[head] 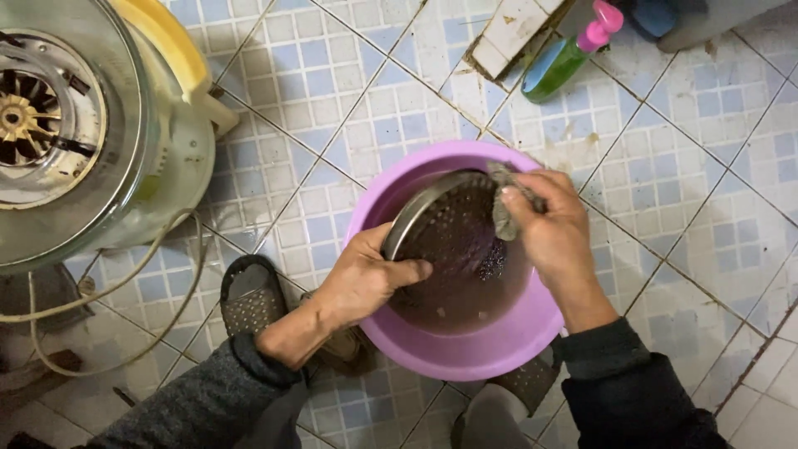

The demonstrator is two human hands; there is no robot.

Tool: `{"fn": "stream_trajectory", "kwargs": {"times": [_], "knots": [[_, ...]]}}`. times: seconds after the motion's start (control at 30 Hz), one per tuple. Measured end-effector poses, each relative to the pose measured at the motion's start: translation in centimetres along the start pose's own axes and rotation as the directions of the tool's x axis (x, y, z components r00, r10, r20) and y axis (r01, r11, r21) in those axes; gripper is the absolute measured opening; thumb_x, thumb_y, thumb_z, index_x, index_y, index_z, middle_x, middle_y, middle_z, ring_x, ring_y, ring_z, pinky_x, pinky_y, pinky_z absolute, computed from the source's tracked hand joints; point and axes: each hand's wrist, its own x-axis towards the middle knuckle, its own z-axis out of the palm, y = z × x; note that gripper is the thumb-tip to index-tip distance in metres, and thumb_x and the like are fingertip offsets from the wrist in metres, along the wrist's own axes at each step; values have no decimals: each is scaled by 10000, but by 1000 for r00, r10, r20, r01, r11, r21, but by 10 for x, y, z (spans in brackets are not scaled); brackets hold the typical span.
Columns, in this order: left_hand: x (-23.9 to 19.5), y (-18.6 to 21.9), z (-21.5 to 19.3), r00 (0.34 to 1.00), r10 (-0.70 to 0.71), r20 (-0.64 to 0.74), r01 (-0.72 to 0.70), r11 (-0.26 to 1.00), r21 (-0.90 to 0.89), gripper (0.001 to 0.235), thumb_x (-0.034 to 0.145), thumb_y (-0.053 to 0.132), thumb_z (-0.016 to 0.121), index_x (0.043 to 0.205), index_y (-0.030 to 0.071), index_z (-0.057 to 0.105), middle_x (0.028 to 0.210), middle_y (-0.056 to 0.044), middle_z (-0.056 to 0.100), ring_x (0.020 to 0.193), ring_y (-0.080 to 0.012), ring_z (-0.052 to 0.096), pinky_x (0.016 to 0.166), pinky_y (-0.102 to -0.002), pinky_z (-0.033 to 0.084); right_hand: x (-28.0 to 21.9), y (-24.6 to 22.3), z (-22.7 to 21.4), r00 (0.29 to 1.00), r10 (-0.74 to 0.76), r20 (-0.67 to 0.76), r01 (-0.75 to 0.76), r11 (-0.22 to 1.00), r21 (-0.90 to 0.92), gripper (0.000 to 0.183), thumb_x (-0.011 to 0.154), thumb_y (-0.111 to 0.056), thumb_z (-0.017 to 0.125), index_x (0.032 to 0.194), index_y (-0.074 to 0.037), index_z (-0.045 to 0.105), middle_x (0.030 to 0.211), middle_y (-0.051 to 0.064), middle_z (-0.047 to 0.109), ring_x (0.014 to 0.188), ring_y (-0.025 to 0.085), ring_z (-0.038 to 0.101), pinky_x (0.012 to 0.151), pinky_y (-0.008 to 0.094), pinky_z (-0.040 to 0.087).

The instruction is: A person is manually scrubbing a circular metal mesh component using steel wool in a basin of water.

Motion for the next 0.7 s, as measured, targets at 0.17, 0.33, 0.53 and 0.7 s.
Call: {"fn": "stream_trajectory", "kwargs": {"times": [0.17,0.33,0.53,0.7], "knots": [[-5,-3,5,1000,5,-19,-7,995,-95,259,680,-198,803,891,-60,744,708,-93,682,648,-128,596,548,-254,529,1,-15,-3,907,354,228,-406,590,698,21,1049,-129,564,1036,-129,580,831,-34,547,716,60,562,678,210,454],[1,0,3,991,-116,72,114,993,40,415,747,-85,808,1151,-23,736,837,-67,693,757,-149,618,637,-265,553,8,-18,-19,951,192,241,-278,872,403,79,966,-19,622,1043,-11,609,1006,147,649,750,184,553,774,357,519],[10,4,14,994,-104,43,104,995,-1,496,689,-122,814,1169,-21,736,838,-153,727,760,-194,698,628,-302,594,7,-13,1,948,-312,60,317,942,-110,72,894,-22,806,952,-8,766,1008,166,748,975,317,731,914,424,556],[3,9,10,997,-27,77,37,991,-127,358,759,-108,791,1102,-12,760,877,-121,748,842,-162,698,741,-314,609,-12,-25,40,839,-544,33,542,825,-160,58,917,-13,719,895,1,771,1146,228,704,1149,392,646,1060,506,490]]}}
